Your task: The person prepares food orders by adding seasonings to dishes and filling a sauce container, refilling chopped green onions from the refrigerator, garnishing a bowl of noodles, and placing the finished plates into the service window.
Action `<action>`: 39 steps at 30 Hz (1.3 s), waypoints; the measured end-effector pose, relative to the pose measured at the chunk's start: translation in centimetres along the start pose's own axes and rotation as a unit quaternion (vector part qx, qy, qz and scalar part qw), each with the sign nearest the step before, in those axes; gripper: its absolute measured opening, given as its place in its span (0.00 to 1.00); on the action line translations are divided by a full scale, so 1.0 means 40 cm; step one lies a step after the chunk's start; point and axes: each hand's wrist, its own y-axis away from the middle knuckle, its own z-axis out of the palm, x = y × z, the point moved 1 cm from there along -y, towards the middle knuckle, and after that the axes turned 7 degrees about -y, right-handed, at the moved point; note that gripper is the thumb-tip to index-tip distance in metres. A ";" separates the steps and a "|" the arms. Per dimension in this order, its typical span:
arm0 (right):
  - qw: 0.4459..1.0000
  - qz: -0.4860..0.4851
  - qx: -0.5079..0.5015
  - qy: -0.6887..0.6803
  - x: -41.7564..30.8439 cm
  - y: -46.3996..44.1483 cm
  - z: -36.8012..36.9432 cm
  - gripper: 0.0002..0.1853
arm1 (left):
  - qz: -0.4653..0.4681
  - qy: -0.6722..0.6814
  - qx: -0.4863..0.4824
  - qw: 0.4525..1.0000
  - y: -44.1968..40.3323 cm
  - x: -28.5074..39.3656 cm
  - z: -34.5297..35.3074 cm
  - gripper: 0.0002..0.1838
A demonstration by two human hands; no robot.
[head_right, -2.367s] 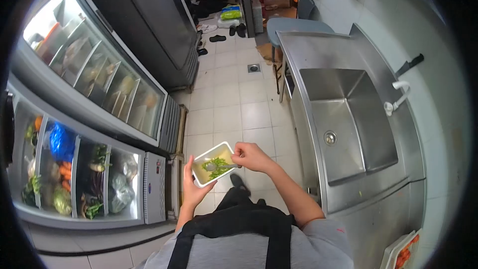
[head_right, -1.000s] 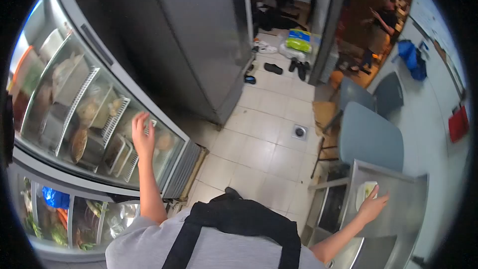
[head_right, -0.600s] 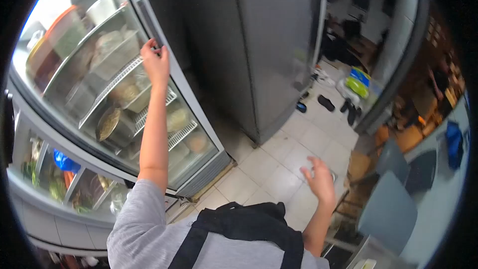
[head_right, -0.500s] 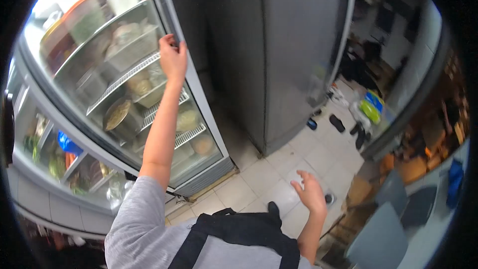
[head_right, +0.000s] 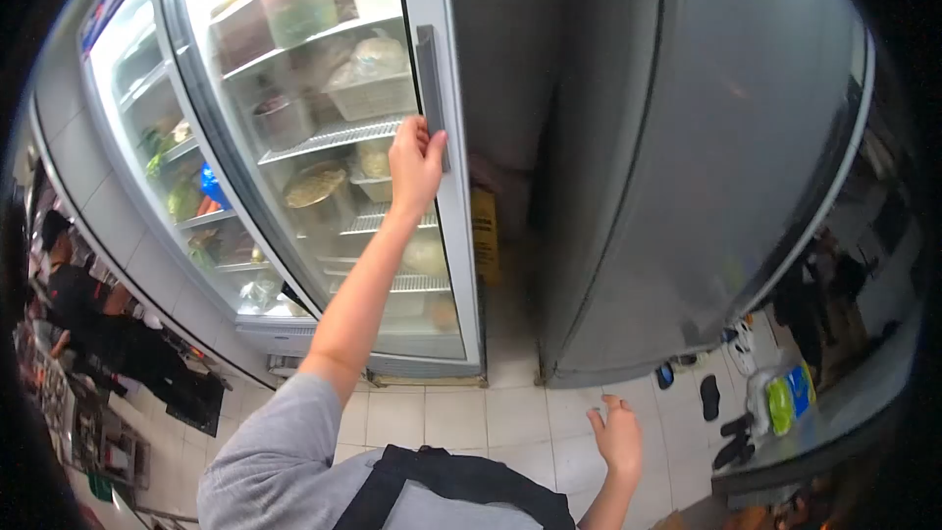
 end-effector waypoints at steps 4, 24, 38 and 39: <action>0.986 -0.145 -0.080 -0.037 -0.048 -0.156 0.056 0.20 | -0.050 0.072 -0.029 0.996 0.090 0.099 -0.150 0.10; 0.767 -0.621 0.026 -0.158 -1.236 -0.493 -0.109 0.25 | -0.192 -0.038 0.468 0.862 0.536 0.233 -1.107 0.33; 0.768 -0.547 0.323 -0.082 -1.967 -0.813 -0.350 0.36 | -0.089 -0.424 0.399 0.808 0.417 0.163 -1.315 0.29; 0.771 -0.541 0.326 -0.078 -1.979 -0.821 -0.353 0.37 | -0.082 -0.455 0.396 0.793 0.417 0.165 -1.314 0.29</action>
